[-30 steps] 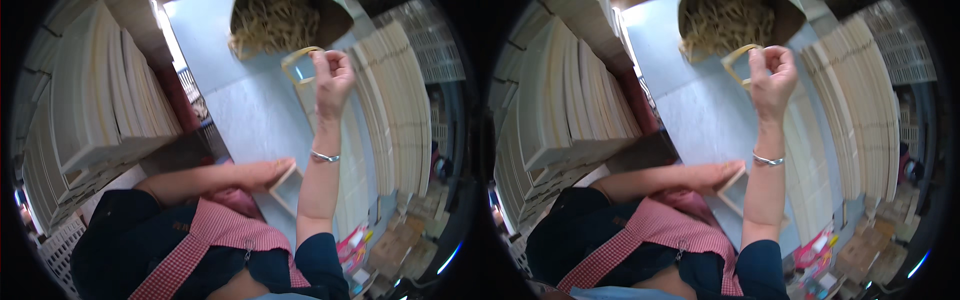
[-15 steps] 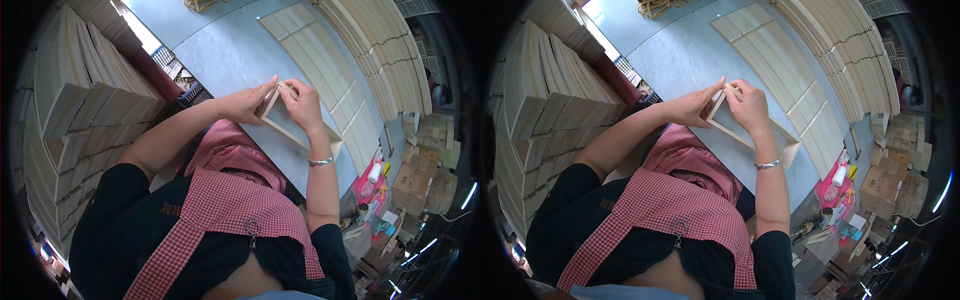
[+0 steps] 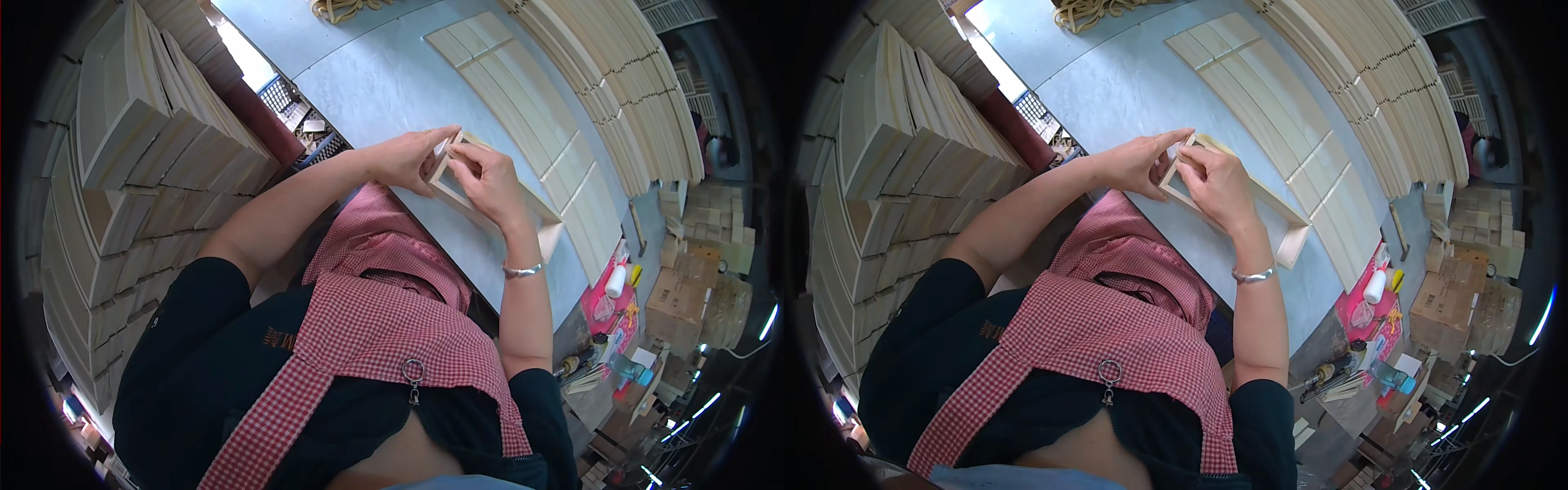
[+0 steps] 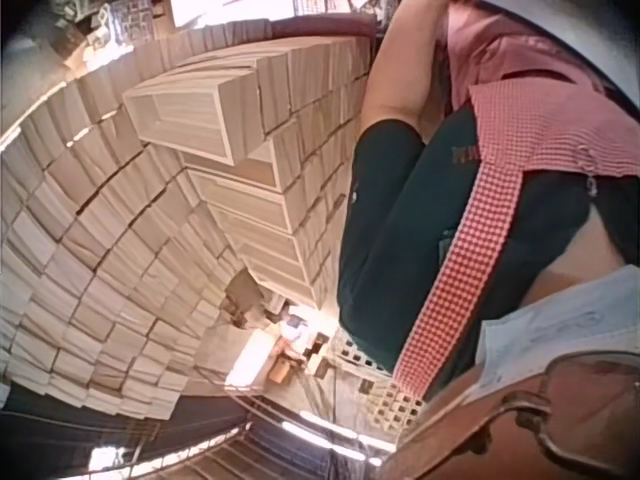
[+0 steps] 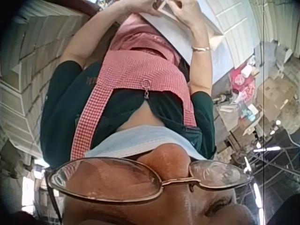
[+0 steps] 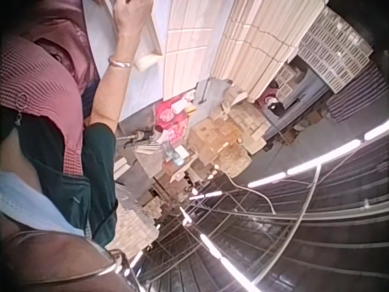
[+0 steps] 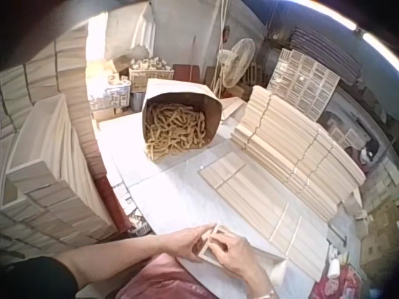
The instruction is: Assembling small wooden box frames using wood glue and a pneumatic nail gun.
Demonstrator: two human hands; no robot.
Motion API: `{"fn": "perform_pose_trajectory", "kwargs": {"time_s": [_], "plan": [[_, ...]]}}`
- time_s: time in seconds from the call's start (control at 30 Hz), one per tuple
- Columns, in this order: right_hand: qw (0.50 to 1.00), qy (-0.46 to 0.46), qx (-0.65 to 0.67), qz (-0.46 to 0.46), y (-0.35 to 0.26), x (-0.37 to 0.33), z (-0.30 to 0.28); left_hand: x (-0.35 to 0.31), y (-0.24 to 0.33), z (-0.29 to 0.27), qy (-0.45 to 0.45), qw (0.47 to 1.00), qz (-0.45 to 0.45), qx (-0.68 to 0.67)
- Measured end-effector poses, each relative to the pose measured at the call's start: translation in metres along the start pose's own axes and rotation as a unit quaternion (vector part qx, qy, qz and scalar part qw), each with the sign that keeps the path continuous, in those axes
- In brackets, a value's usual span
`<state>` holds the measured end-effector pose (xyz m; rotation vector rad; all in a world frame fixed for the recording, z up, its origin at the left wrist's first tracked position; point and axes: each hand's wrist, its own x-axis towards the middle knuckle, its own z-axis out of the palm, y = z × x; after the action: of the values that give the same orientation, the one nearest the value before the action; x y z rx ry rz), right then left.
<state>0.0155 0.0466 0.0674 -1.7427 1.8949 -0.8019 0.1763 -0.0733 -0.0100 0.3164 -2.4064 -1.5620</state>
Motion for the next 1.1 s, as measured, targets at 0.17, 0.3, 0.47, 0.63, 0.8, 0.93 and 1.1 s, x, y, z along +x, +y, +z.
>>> {"fn": "perform_pose_trajectory", "kwargs": {"time_s": [0.17, 0.3, 0.47, 0.63, 0.8, 0.93, 1.1], "plan": [[0.998, 0.011, -0.068, -0.001, -0.042, -0.039, 0.010, -0.002, -0.008, 0.001, 0.022, 0.997, 0.007, 0.077], [0.996, 0.017, -0.092, -0.003, -0.050, -0.064, 0.062, 0.010, -0.018, 0.004, 0.070, 0.948, 0.072, 0.301], [0.989, 0.085, -0.072, 0.094, 0.001, -0.133, 0.030, 0.015, -0.003, -0.002, 0.023, 0.962, 0.012, 0.271], [0.922, 0.260, -0.224, 0.179, 0.074, -0.240, -0.048, 0.003, 0.005, -0.009, 0.004, 0.963, -0.033, 0.266], [0.937, 0.225, -0.134, 0.231, 0.118, -0.215, -0.089, 0.007, 0.006, -0.009, -0.016, 0.963, -0.039, 0.265], [0.976, 0.073, -0.160, 0.127, 0.165, -0.193, -0.091, 0.011, 0.011, -0.008, -0.037, 0.965, -0.056, 0.255], [0.922, 0.327, 0.134, 0.155, 0.154, -0.198, -0.048, 0.001, 0.003, -0.006, -0.001, 0.958, -0.035, 0.286]]}}
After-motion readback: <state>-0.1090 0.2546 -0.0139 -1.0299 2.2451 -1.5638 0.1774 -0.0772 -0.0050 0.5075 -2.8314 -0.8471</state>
